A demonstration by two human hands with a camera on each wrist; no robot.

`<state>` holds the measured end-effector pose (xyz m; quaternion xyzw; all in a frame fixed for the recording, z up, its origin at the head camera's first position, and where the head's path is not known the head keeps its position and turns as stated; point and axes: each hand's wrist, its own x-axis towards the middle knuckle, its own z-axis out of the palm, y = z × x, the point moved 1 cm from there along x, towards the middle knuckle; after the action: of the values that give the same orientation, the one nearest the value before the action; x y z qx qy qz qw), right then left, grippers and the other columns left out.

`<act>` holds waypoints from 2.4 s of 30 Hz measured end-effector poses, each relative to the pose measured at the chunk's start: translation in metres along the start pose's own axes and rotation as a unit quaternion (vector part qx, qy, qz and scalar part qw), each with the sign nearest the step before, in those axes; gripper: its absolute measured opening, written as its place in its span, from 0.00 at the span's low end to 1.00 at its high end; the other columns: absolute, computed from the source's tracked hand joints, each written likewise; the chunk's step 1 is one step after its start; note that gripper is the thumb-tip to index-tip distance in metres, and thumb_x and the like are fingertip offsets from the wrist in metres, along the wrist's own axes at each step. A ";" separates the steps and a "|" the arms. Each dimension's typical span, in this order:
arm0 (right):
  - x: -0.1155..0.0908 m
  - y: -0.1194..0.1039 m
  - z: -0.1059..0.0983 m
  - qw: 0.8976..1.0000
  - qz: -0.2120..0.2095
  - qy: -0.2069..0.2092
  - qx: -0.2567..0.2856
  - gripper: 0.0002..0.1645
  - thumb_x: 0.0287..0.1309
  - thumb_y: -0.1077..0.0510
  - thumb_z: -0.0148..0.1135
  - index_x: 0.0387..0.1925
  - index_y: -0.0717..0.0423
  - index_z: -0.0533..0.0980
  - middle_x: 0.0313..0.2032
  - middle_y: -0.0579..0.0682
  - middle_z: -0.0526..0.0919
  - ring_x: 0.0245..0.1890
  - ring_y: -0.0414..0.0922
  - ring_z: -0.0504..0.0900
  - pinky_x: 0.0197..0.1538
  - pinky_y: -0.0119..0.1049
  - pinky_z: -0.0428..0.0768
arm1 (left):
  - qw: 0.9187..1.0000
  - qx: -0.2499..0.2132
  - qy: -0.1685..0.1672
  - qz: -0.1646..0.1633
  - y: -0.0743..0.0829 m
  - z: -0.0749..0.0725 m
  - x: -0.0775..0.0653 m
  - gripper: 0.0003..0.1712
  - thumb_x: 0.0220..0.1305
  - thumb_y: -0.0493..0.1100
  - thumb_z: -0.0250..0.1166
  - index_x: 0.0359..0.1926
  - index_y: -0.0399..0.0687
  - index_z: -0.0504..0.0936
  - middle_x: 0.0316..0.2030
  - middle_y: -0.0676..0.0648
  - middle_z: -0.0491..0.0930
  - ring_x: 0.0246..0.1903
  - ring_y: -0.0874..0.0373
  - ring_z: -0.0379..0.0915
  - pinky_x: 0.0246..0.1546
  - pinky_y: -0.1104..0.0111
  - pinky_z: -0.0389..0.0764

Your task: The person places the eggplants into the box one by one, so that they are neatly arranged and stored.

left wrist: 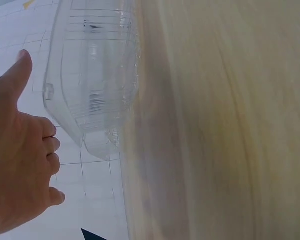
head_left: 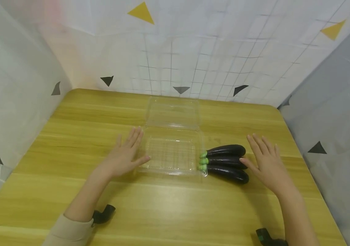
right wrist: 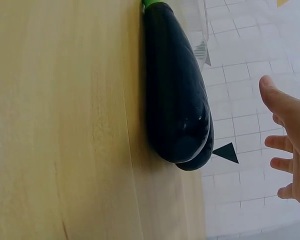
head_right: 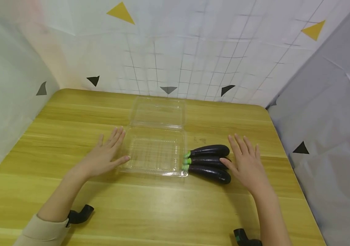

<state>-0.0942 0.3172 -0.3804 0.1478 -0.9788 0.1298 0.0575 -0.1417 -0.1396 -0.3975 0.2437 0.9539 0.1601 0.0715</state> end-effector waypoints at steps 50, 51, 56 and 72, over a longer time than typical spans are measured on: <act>-0.016 -0.020 0.045 0.988 -0.123 0.086 0.025 0.27 0.32 0.54 0.82 0.40 0.51 0.80 0.41 0.46 0.81 0.41 0.50 0.81 0.43 0.49 0.80 | 1.000 -0.031 -0.002 0.001 0.011 0.024 -0.010 0.64 0.61 0.72 0.55 0.74 0.36 0.30 0.74 0.40 0.22 0.73 0.51 0.21 0.71 0.51 0.42; -0.017 -0.020 0.046 0.989 -0.117 0.083 0.023 0.28 0.32 0.54 0.82 0.41 0.51 0.80 0.41 0.47 0.81 0.41 0.51 0.81 0.42 0.50 0.80 | 0.999 -0.032 -0.002 0.000 0.011 0.024 -0.010 0.64 0.61 0.72 0.54 0.74 0.37 0.29 0.74 0.40 0.22 0.73 0.51 0.21 0.71 0.52 0.42; -0.022 -0.018 0.050 0.992 -0.102 0.073 0.023 0.32 0.32 0.56 0.82 0.44 0.52 0.79 0.42 0.48 0.81 0.40 0.52 0.81 0.40 0.50 0.81 | 0.999 -0.043 -0.007 -0.008 0.011 0.024 -0.011 0.64 0.61 0.72 0.55 0.73 0.37 0.28 0.73 0.41 0.20 0.73 0.52 0.21 0.71 0.52 0.41; -0.033 -0.012 0.044 0.996 -0.072 0.050 0.028 0.36 0.31 0.61 0.81 0.48 0.51 0.76 0.45 0.52 0.79 0.43 0.54 0.81 0.34 0.47 0.82 | 0.999 -0.048 -0.006 -0.007 0.013 0.021 -0.013 0.63 0.61 0.71 0.55 0.74 0.36 0.30 0.74 0.41 0.22 0.73 0.50 0.23 0.71 0.52 0.41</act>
<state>-0.0626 0.3035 -0.4248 0.2129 -0.9574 0.1599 0.1116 -0.1205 -0.1294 -0.4118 0.2347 0.9463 0.2035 0.0899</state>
